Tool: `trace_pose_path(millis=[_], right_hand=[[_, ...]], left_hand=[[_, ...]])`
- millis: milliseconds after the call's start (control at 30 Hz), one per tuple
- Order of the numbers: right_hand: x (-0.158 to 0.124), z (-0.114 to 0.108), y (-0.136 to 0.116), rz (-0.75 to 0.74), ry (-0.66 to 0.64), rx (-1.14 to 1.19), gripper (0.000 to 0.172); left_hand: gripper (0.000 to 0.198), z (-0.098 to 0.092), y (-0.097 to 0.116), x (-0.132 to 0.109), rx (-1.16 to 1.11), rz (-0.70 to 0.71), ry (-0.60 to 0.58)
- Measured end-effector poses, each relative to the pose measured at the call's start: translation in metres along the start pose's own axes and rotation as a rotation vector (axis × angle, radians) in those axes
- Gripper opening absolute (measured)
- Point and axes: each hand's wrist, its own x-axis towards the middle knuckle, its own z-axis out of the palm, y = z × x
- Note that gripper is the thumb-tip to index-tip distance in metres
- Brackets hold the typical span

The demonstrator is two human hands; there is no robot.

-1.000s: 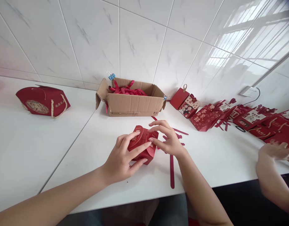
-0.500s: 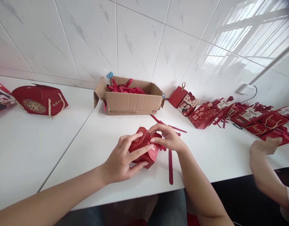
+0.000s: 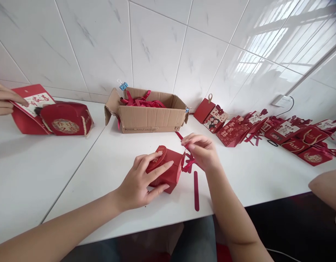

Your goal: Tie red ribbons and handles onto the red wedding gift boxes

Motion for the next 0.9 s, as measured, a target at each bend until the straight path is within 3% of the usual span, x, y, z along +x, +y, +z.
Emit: trace_pose_path(millis=[100, 200, 233, 300, 367, 467, 533, 600, 733, 900], right_hand=[[0.011, -0.013, -0.033, -0.171, 0.135, -0.116, 0.030], [0.023, -0.024, -0.086, -0.268, 0.205, -0.348, 0.039], [0.025, -0.025, -0.104, -0.316, 0.239, -0.346, 0.037], [0.027, -0.022, -0.130, -0.399, 0.263, -0.234, 0.018], [0.027, -0.014, -0.137, -0.388, 0.225, -0.088, 0.008], [0.031, 0.003, -0.115, -0.170, -0.024, -0.030, 0.017], [0.039, 0.015, -0.088, 0.032, -0.288, -0.122, 0.025], [0.048, 0.026, -0.061, 0.194, -0.442, -0.220, 0.028], [0.058, 0.041, -0.033, 0.383, -0.515, -0.372, 0.031], [0.058, 0.044, -0.034, 0.449, -0.501, -0.368, 0.032]], left_hand=[[0.062, 0.000, 0.000, 0.000, -0.006, -0.007, 0.002], [0.067, 0.000, 0.002, 0.000, -0.021, -0.016, 0.012], [0.070, -0.001, 0.002, 0.000, -0.028, -0.032, 0.021], [0.073, -0.003, 0.002, 0.001, -0.071, -0.089, 0.042], [0.067, -0.006, 0.001, 0.002, -0.169, -0.158, 0.068], [0.045, -0.009, -0.003, 0.004, -0.349, -0.296, 0.112], [0.034, -0.009, -0.005, 0.004, -0.422, -0.412, 0.138], [0.029, -0.009, -0.005, 0.004, -0.448, -0.476, 0.147], [0.028, -0.007, -0.004, 0.004, -0.389, -0.481, 0.157], [0.029, -0.006, -0.004, 0.004, -0.384, -0.485, 0.168]])
